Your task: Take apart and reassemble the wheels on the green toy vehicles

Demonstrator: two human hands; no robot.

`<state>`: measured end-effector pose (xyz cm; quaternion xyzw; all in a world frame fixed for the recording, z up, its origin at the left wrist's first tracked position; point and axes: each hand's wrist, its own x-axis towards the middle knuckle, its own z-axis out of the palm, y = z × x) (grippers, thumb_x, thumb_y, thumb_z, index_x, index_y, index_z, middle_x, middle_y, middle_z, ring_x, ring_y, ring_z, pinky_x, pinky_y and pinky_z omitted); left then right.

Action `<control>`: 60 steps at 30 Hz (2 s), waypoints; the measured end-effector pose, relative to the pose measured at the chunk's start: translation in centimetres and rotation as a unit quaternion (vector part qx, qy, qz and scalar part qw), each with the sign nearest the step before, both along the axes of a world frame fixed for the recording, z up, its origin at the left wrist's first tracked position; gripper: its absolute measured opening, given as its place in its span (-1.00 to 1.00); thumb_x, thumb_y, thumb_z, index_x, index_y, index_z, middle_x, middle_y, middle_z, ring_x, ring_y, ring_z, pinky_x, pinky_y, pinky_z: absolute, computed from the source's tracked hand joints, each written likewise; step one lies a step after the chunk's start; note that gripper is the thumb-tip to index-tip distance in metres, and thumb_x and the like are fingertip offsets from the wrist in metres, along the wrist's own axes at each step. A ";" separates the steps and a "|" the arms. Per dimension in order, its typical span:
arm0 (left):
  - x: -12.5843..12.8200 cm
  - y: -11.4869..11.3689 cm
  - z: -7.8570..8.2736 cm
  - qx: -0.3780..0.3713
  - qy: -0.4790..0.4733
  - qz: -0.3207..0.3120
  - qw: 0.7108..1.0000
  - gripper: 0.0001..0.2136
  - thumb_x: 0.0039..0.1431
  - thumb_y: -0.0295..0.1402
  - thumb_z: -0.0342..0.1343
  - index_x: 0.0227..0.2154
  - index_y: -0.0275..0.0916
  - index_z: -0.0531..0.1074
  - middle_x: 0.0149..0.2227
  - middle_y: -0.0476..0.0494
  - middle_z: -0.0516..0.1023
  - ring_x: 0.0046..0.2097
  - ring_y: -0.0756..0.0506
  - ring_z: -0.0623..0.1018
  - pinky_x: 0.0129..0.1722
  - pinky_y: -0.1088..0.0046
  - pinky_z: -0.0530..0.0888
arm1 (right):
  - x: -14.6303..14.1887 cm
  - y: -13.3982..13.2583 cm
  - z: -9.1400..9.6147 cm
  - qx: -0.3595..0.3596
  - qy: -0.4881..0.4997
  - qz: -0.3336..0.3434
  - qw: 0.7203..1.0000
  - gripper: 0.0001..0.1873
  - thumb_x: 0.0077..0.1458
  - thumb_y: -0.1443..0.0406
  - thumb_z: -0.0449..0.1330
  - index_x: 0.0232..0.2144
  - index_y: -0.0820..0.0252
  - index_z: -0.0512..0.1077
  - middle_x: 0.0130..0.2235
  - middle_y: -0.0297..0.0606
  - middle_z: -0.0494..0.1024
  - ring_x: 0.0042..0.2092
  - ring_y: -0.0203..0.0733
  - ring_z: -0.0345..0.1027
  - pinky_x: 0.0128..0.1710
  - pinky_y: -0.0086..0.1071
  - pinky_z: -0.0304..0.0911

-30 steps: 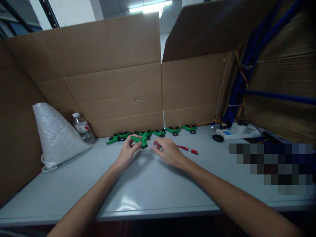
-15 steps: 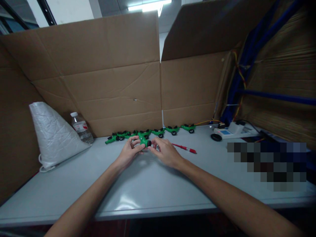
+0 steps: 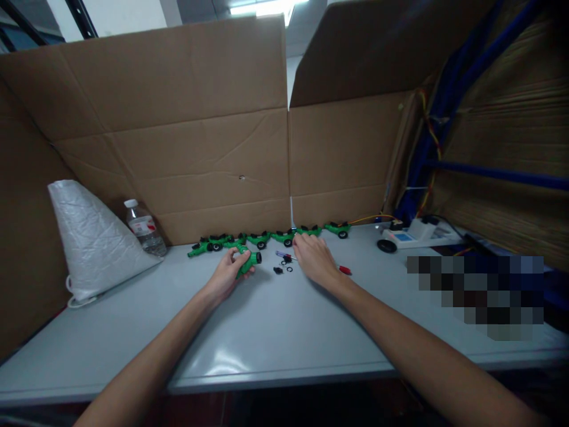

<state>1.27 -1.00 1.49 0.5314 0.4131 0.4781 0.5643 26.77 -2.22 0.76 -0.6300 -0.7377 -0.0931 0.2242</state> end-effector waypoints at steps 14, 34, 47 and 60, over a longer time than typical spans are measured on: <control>0.0 -0.6 1.1 0.008 -0.009 -0.025 1.000 -0.52 0.25 0.09 0.21 -0.09 -0.27 0.43 -0.48 0.07 0.32 -0.58 0.08 0.35 -0.68 0.63 0.05 | -0.7 -0.3 -0.7 -0.070 -0.049 -0.002 0.996 -0.68 0.41 0.44 -0.07 0.05 0.23 0.42 0.05 0.02 0.52 0.07 0.07 0.28 -0.01 -0.18 0.13; -0.4 -0.1 0.7 0.043 0.051 0.032 0.997 -0.51 0.01 -0.07 0.46 -0.25 -0.20 0.29 -0.34 -0.01 0.51 -0.36 -0.03 0.60 -0.50 0.54 0.37 | 1.3 -0.7 -0.1 -0.133 -0.089 -0.082 0.984 -0.64 0.36 0.51 -0.05 0.08 0.36 0.43 0.08 0.21 0.50 0.11 0.13 0.37 0.00 -0.12 0.20; -0.2 -0.7 1.5 -0.048 -0.045 -0.033 0.997 -0.53 0.06 -0.20 0.49 -0.10 -0.26 0.40 -0.20 -0.15 0.61 -0.32 -0.03 0.64 -0.42 0.54 0.54 | -1.5 -1.9 2.0 0.023 0.082 0.073 0.994 -0.71 0.54 0.22 -0.18 0.02 0.14 0.30 -0.04 -0.13 0.59 -0.13 -0.12 0.51 -0.25 -0.37 0.21; 0.0 -0.9 1.4 -0.052 -0.087 -0.071 0.992 -0.51 0.13 -0.16 0.43 0.04 -0.26 0.46 -0.26 -0.11 0.54 -0.43 0.05 0.50 -0.59 0.62 0.33 | -4.0 -3.8 1.0 0.055 0.084 0.230 0.968 -0.72 0.50 0.29 -0.06 0.08 0.14 0.41 0.01 -0.15 0.58 0.06 -0.13 0.43 -0.01 -0.34 0.29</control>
